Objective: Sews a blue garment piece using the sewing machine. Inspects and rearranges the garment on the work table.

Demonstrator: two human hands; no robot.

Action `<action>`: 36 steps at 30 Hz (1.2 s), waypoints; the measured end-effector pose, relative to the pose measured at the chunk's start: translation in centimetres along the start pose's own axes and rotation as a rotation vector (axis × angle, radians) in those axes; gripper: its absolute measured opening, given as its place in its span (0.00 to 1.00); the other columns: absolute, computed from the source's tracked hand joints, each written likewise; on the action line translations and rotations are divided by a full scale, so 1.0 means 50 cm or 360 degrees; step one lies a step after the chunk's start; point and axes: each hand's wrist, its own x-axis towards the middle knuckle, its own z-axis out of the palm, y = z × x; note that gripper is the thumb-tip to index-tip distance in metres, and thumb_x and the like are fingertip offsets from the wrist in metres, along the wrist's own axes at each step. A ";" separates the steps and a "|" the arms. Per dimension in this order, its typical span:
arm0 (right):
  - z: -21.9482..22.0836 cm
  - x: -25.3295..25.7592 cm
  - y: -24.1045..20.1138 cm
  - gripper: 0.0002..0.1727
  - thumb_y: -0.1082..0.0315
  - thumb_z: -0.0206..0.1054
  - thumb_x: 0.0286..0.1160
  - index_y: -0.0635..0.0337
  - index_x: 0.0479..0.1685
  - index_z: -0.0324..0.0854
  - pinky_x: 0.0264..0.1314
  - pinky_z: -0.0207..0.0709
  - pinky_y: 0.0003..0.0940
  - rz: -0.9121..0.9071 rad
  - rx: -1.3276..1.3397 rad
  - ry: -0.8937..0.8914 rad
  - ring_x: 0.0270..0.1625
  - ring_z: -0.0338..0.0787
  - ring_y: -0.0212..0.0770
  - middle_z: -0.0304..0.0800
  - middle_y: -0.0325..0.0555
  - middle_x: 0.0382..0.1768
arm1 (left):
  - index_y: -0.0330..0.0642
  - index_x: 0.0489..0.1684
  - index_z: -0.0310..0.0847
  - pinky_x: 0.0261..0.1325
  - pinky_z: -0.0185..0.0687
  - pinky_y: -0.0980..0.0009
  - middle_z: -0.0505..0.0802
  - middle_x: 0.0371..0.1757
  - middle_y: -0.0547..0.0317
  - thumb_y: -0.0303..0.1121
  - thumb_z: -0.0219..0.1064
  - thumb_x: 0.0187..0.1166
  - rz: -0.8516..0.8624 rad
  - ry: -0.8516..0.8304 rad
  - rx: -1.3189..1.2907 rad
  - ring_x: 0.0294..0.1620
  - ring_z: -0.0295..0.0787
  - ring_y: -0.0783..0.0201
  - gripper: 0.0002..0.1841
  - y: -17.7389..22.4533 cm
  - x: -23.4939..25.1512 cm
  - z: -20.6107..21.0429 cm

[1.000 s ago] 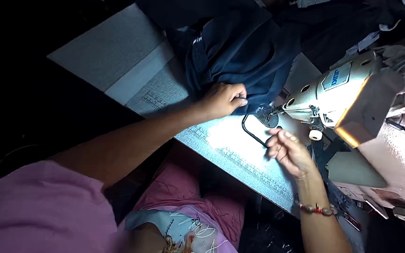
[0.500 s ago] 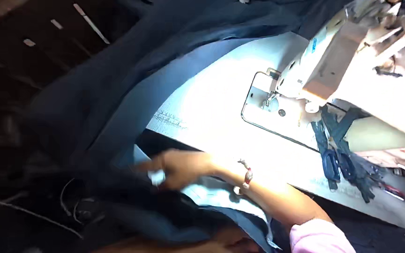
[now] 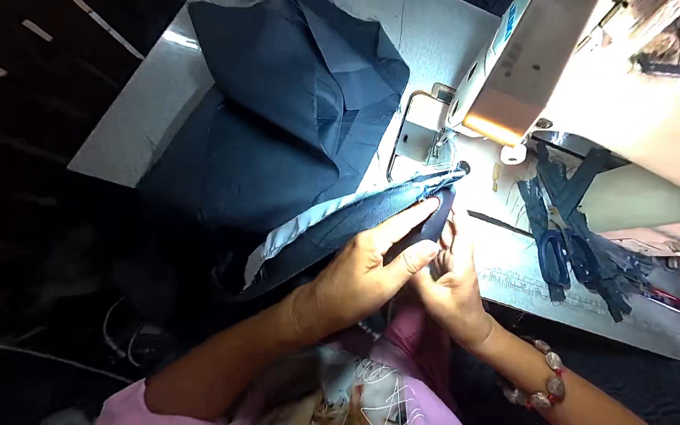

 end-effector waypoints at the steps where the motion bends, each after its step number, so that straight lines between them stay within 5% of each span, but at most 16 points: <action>1: -0.001 0.009 0.004 0.41 0.72 0.65 0.76 0.82 0.85 0.49 0.65 0.81 0.22 0.0008 -0.0078 0.0048 0.59 0.88 0.23 0.89 0.53 0.59 | 0.33 0.79 0.75 0.77 0.75 0.79 0.87 0.75 0.55 0.38 0.62 0.86 0.0000 -0.0005 0.0154 0.74 0.82 0.78 0.26 0.002 0.007 -0.012; 5: -0.026 0.061 0.027 0.33 0.78 0.55 0.85 0.73 0.87 0.47 0.66 0.88 0.34 0.0205 0.0244 0.0000 0.55 0.94 0.31 0.93 0.43 0.54 | 0.32 0.70 0.80 0.61 0.83 0.73 0.87 0.62 0.45 0.42 0.70 0.80 0.0057 0.0271 0.0686 0.60 0.86 0.66 0.26 -0.021 0.032 -0.046; 7: -0.014 0.066 0.020 0.40 0.74 0.65 0.79 0.66 0.88 0.45 0.61 0.87 0.32 0.0282 0.0368 -0.0045 0.53 0.93 0.29 0.91 0.38 0.53 | 0.33 0.68 0.82 0.64 0.81 0.73 0.87 0.61 0.46 0.46 0.66 0.83 0.0057 0.0299 0.0722 0.62 0.84 0.65 0.26 -0.031 0.037 -0.047; 10: 0.032 0.053 -0.003 0.57 0.64 0.82 0.58 0.71 0.86 0.45 0.62 0.87 0.27 0.0140 0.0329 -0.0087 0.61 0.88 0.28 0.81 0.44 0.62 | 0.37 0.65 0.86 0.73 0.71 0.68 0.91 0.60 0.52 0.52 0.56 0.87 0.0058 0.0210 0.0686 0.67 0.81 0.66 0.27 -0.022 0.041 -0.035; 15: 0.023 0.078 0.008 0.42 0.80 0.58 0.75 0.69 0.92 0.43 0.49 0.83 0.20 0.0079 0.0071 -0.0027 0.47 0.89 0.21 0.91 0.45 0.53 | 0.40 0.57 0.89 0.69 0.73 0.65 0.91 0.53 0.52 0.52 0.54 0.88 0.0023 0.0196 0.0886 0.63 0.82 0.63 0.25 -0.007 0.036 -0.035; 17: -0.005 0.085 0.009 0.38 0.83 0.56 0.77 0.68 0.91 0.48 0.64 0.83 0.24 0.0016 0.0196 -0.0122 0.61 0.88 0.23 0.87 0.44 0.66 | 0.34 0.63 0.82 0.61 0.81 0.50 0.89 0.55 0.39 0.60 0.64 0.79 -0.0040 0.0260 0.1089 0.60 0.87 0.47 0.34 -0.019 0.032 -0.025; 19: -0.022 0.087 -0.007 0.33 0.86 0.57 0.71 0.63 0.80 0.61 0.63 0.84 0.26 0.0044 0.0419 -0.0123 0.62 0.88 0.25 0.86 0.37 0.65 | 0.26 0.71 0.72 0.61 0.81 0.43 0.85 0.62 0.30 0.63 0.72 0.68 -0.0042 0.0256 0.1077 0.63 0.85 0.38 0.46 -0.027 0.029 -0.003; 21: -0.055 0.094 -0.035 0.33 0.87 0.58 0.67 0.61 0.77 0.64 0.64 0.85 0.26 0.0096 0.0443 -0.0121 0.63 0.87 0.25 0.85 0.33 0.65 | 0.29 0.67 0.75 0.57 0.84 0.61 0.89 0.54 0.43 0.53 0.75 0.69 0.0150 0.0168 0.0869 0.54 0.88 0.56 0.37 -0.014 0.032 0.004; 23: -0.114 0.107 -0.060 0.33 0.87 0.53 0.68 0.63 0.78 0.68 0.68 0.82 0.27 0.0172 0.0386 -0.0151 0.67 0.85 0.27 0.82 0.35 0.71 | 0.36 0.56 0.82 0.47 0.82 0.82 0.90 0.42 0.61 0.36 0.72 0.76 0.0204 -0.0074 0.0505 0.43 0.85 0.78 0.16 0.037 0.047 -0.028; 26: -0.196 0.122 -0.082 0.30 0.86 0.48 0.64 0.53 0.65 0.80 0.40 0.82 0.15 0.0398 0.0288 -0.0107 0.37 0.87 0.17 0.90 0.24 0.40 | 0.40 0.49 0.87 0.50 0.78 0.92 0.92 0.43 0.71 0.32 0.64 0.81 0.0300 -0.0290 0.0509 0.46 0.83 0.91 0.08 0.086 0.084 -0.103; 30: -0.206 0.118 -0.075 0.25 0.76 0.46 0.70 0.51 0.57 0.87 0.50 0.84 0.20 0.0586 0.0165 -0.0284 0.49 0.89 0.20 0.92 0.26 0.49 | 0.39 0.37 0.89 0.48 0.74 0.91 0.91 0.38 0.68 0.35 0.67 0.80 0.0441 -0.0216 0.0546 0.42 0.81 0.90 0.09 0.000 0.162 -0.107; 32: -0.196 0.119 -0.056 0.14 0.65 0.56 0.82 0.47 0.56 0.87 0.44 0.83 0.16 0.0635 0.0003 -0.0335 0.43 0.88 0.17 0.91 0.22 0.44 | 0.41 0.34 0.89 0.47 0.73 0.89 0.90 0.36 0.70 0.37 0.70 0.77 0.0359 -0.0178 0.0505 0.41 0.81 0.89 0.09 -0.037 0.188 -0.095; 34: -0.185 0.122 -0.042 0.11 0.64 0.67 0.79 0.49 0.56 0.89 0.26 0.74 0.13 0.0649 -0.0151 -0.0353 0.29 0.83 0.16 0.90 0.26 0.36 | 0.43 0.35 0.90 0.47 0.72 0.87 0.89 0.36 0.70 0.37 0.70 0.78 0.0196 -0.0166 0.0490 0.40 0.80 0.88 0.08 -0.053 0.201 -0.087; 36: -0.178 0.129 -0.037 0.08 0.67 0.70 0.78 0.50 0.52 0.90 0.25 0.75 0.12 0.0697 -0.0168 -0.0349 0.27 0.83 0.16 0.90 0.26 0.32 | 0.42 0.35 0.91 0.50 0.73 0.87 0.89 0.37 0.69 0.35 0.71 0.78 0.0103 -0.0145 0.0429 0.42 0.81 0.87 0.07 -0.063 0.209 -0.084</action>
